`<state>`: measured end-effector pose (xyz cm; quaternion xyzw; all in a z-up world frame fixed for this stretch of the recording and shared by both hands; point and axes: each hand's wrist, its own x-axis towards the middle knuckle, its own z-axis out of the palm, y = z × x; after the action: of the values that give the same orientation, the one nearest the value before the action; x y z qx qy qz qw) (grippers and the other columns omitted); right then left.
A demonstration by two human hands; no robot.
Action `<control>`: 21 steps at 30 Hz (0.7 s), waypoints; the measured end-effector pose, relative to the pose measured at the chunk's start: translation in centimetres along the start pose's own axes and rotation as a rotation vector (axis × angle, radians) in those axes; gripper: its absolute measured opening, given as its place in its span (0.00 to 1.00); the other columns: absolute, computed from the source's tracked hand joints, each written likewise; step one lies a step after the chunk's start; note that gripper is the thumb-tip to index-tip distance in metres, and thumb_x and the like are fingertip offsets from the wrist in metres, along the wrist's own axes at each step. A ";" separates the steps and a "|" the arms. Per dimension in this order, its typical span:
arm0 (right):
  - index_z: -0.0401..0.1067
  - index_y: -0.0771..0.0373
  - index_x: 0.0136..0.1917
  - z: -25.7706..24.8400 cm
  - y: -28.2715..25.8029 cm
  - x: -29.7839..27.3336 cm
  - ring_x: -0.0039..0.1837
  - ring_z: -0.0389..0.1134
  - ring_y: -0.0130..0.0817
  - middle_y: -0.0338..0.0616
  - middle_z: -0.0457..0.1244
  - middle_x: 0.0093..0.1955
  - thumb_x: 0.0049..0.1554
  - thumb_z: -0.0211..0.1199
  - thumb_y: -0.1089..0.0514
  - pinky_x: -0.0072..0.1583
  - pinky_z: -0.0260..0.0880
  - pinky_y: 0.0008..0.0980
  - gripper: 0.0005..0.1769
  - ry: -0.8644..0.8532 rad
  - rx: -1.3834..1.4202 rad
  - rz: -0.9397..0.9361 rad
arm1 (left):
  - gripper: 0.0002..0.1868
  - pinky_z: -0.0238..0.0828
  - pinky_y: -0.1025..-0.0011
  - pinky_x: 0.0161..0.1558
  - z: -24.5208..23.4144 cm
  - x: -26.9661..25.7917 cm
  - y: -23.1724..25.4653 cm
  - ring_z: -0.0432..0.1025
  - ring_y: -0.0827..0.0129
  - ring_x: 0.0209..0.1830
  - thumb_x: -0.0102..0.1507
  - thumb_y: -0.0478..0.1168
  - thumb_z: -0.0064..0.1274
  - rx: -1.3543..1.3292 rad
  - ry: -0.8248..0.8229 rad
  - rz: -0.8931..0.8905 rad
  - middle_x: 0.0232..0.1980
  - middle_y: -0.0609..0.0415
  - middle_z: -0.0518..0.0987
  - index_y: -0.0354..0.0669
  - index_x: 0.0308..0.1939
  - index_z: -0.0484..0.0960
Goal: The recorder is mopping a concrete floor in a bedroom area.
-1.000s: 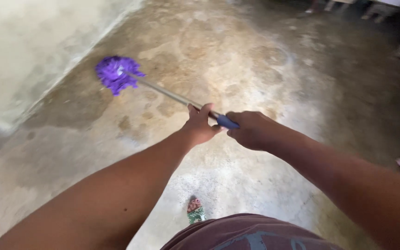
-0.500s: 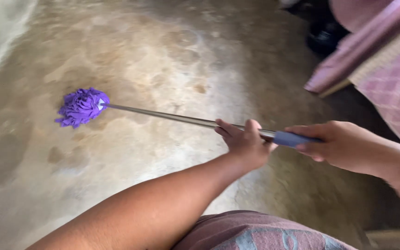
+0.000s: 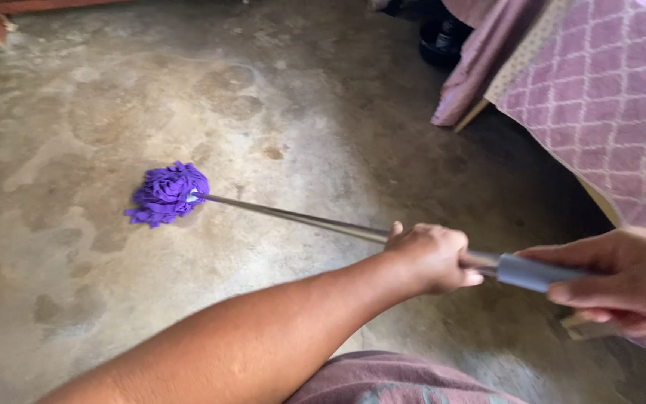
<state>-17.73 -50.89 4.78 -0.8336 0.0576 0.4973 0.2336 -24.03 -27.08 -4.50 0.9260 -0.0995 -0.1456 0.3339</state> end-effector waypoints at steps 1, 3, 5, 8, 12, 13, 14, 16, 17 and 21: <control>0.63 0.40 0.75 1.8 -2.4 -0.6 0.21 0.50 0.31 0.46 0.56 0.26 0.60 0.68 0.57 0.23 0.49 0.35 0.33 -0.004 -0.005 -0.009 | 0.26 0.46 0.32 0.70 -0.5 -0.8 -1.4 0.70 0.54 0.64 0.58 0.65 0.55 0.005 0.007 -0.008 0.58 0.50 0.80 0.53 0.50 0.82; 0.62 0.39 0.78 4.9 -6.2 -2.0 0.21 0.48 0.29 0.44 0.57 0.27 0.62 0.66 0.56 0.23 0.44 0.31 0.34 0.013 -0.037 0.059 | 0.21 0.59 0.45 0.65 -0.7 -1.6 -3.4 0.76 0.58 0.54 0.62 0.63 0.52 0.026 -0.033 -0.036 0.48 0.52 0.84 0.53 0.44 0.82; 0.63 0.41 0.78 6.4 -6.0 0.7 0.21 0.48 0.26 0.42 0.58 0.27 0.61 0.64 0.57 0.23 0.45 0.29 0.34 -0.081 0.055 -0.030 | 0.20 0.62 0.49 0.64 -1.1 -2.8 -6.5 0.77 0.59 0.52 0.64 0.62 0.51 0.018 -0.052 -0.046 0.46 0.53 0.83 0.52 0.42 0.81; 0.65 0.42 0.76 11.6 -11.2 1.4 0.21 0.48 0.25 0.41 0.57 0.26 0.60 0.63 0.56 0.22 0.46 0.27 0.32 -0.146 0.094 -0.104 | 0.18 0.61 0.50 0.63 -1.7 -4.9 -12.6 0.75 0.59 0.52 0.64 0.60 0.55 0.051 0.004 -0.077 0.44 0.52 0.81 0.51 0.39 0.79; 0.69 0.38 0.75 18.6 -20.1 2.6 0.23 0.49 0.25 0.39 0.56 0.28 0.60 0.65 0.54 0.25 0.46 0.28 0.30 -0.110 0.158 -0.078 | 0.18 0.59 0.48 0.64 -4.6 -8.4 -21.5 0.71 0.52 0.55 0.56 0.56 0.67 0.119 0.289 -0.092 0.45 0.51 0.79 0.50 0.35 0.80; 0.69 0.38 0.75 20.5 -23.1 3.0 0.23 0.49 0.25 0.39 0.56 0.28 0.60 0.65 0.54 0.25 0.46 0.28 0.30 -0.118 0.144 -0.087 | 0.18 0.59 0.48 0.64 -6.2 -9.6 -23.7 0.71 0.52 0.55 0.56 0.56 0.67 0.120 0.301 -0.107 0.45 0.51 0.79 0.50 0.35 0.80; 0.72 0.43 0.70 22.2 -25.9 3.4 0.24 0.50 0.26 0.39 0.56 0.28 0.60 0.64 0.54 0.26 0.48 0.29 0.24 -0.091 0.102 -0.124 | 0.18 0.56 0.46 0.65 -7.7 -10.9 -25.7 0.71 0.53 0.56 0.54 0.54 0.68 0.099 0.344 -0.126 0.46 0.52 0.79 0.50 0.36 0.80; 0.75 0.48 0.65 25.6 -31.4 4.9 0.25 0.51 0.27 0.39 0.57 0.29 0.60 0.62 0.53 0.27 0.50 0.30 0.19 -0.080 0.038 -0.166 | 0.19 0.53 0.44 0.66 -10.7 -13.6 -29.4 0.70 0.54 0.58 0.52 0.51 0.70 0.071 0.399 -0.170 0.46 0.54 0.79 0.49 0.36 0.79; 0.77 0.53 0.60 27.3 -34.0 6.0 0.25 0.52 0.27 0.39 0.57 0.30 0.60 0.61 0.53 0.27 0.50 0.31 0.16 -0.077 0.033 -0.203 | 0.19 0.57 0.49 0.66 -12.1 -15.2 -31.1 0.69 0.55 0.61 0.52 0.49 0.70 0.030 0.428 -0.139 0.50 0.53 0.79 0.50 0.41 0.79; 0.75 0.71 0.47 34.0 -45.0 10.5 0.26 0.54 0.31 0.46 0.58 0.29 0.63 0.59 0.51 0.27 0.53 0.32 0.18 -0.064 -0.022 -0.297 | 0.35 0.59 0.52 0.66 -16.2 -20.5 -37.3 0.54 0.44 0.74 0.50 0.41 0.71 -0.093 0.647 -0.085 0.69 0.40 0.66 0.46 0.60 0.73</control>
<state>-25.04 5.50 -2.71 -0.8191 -0.0792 0.4842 0.2973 -34.56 16.42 -12.58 0.9112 0.0573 0.1382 0.3838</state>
